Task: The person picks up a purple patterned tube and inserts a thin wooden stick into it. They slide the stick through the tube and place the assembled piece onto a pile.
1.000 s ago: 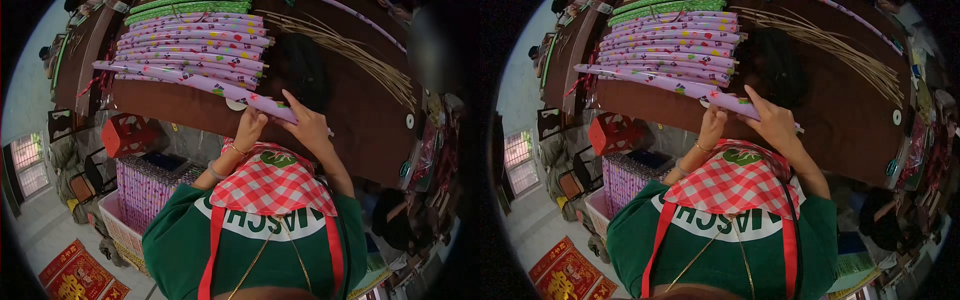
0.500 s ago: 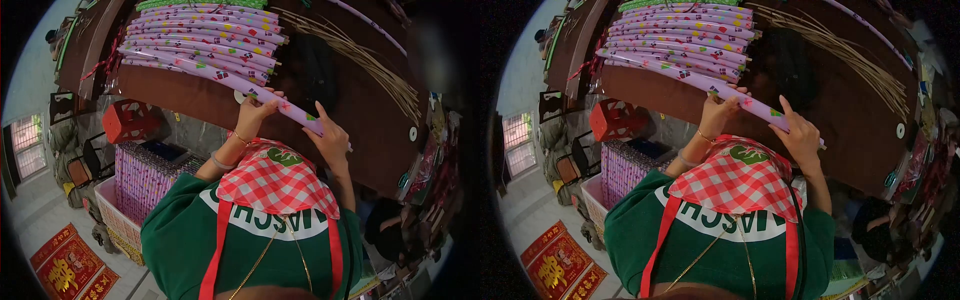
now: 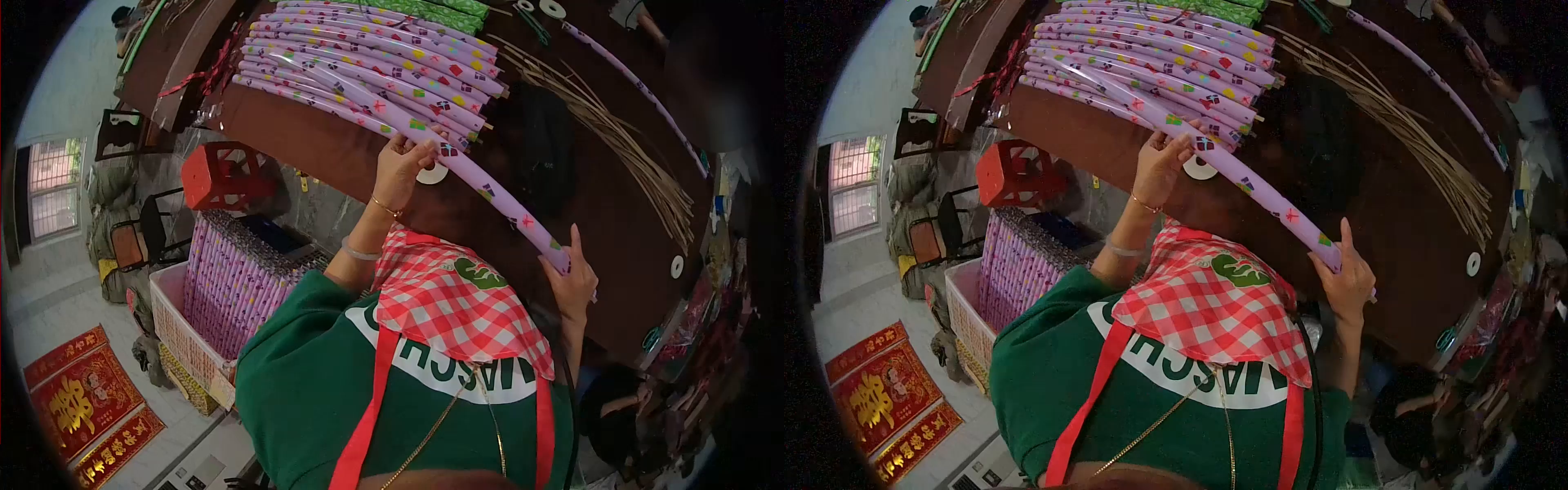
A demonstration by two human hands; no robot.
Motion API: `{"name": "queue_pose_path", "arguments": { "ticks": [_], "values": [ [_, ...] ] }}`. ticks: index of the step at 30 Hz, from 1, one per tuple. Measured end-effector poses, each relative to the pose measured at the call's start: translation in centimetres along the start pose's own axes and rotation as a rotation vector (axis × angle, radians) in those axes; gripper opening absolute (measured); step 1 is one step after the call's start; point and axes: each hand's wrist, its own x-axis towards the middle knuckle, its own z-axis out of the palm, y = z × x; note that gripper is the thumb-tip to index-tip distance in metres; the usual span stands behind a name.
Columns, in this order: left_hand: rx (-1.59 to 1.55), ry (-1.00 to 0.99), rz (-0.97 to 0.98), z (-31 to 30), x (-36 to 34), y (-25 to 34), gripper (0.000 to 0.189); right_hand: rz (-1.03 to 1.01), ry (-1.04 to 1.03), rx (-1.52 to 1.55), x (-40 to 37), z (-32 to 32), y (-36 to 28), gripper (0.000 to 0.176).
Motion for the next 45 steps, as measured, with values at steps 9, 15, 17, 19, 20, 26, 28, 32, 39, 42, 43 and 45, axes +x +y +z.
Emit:
{"name": "queue_pose_path", "arguments": {
  "ticks": [9,15,17,19,20,26,28,32,39,42,43,45],
  "values": [
    [0.009,-0.008,-0.001,-0.3,-0.1,0.1,0.042,0.020,0.021,-0.065,-2.5,-0.6,1.9,0.073],
    [-0.126,-0.117,-0.084,-0.7,0.0,-0.2,0.039,0.072,0.023,-0.044,-3.4,-0.3,2.8,0.071],
    [-0.010,-0.116,-0.055,-0.7,0.0,-0.4,0.038,0.062,0.036,-0.042,-3.2,-0.4,2.5,0.067],
    [-0.046,-0.135,-0.054,-0.6,0.0,-0.4,0.037,0.052,0.051,-0.039,-3.0,-0.5,2.4,0.064],
    [-0.081,-0.154,-0.054,-0.6,0.0,-0.4,0.036,0.041,0.053,-0.048,-3.1,-0.5,2.5,0.063],
    [-0.166,-0.195,-0.005,0.3,-0.4,0.4,0.042,-0.053,0.106,-0.165,-3.1,-0.4,3.0,0.065],
    [-0.257,-0.212,-0.030,0.1,-0.3,0.6,0.043,-0.076,0.128,-0.174,-3.1,-0.5,3.1,0.064],
    [-0.312,-0.202,-0.056,0.0,-0.1,0.8,0.047,-0.083,0.124,-0.219,-2.9,-0.5,3.1,0.061],
    [-0.186,-0.171,0.007,-0.8,0.4,0.0,0.054,-0.010,0.092,-0.193,-2.0,0.3,2.5,0.060],
    [-0.202,-0.114,0.029,-1.8,0.9,-0.3,0.054,0.098,-0.092,-0.136,-0.5,0.5,1.5,0.058],
    [-0.223,-0.093,0.024,-2.0,1.1,-0.2,0.053,0.090,-0.091,-0.134,-0.2,0.7,1.5,0.058],
    [-0.245,-0.065,0.039,-2.6,1.6,0.0,0.053,0.142,-0.213,-0.018,0.6,1.2,1.4,0.058]
  ]
}}
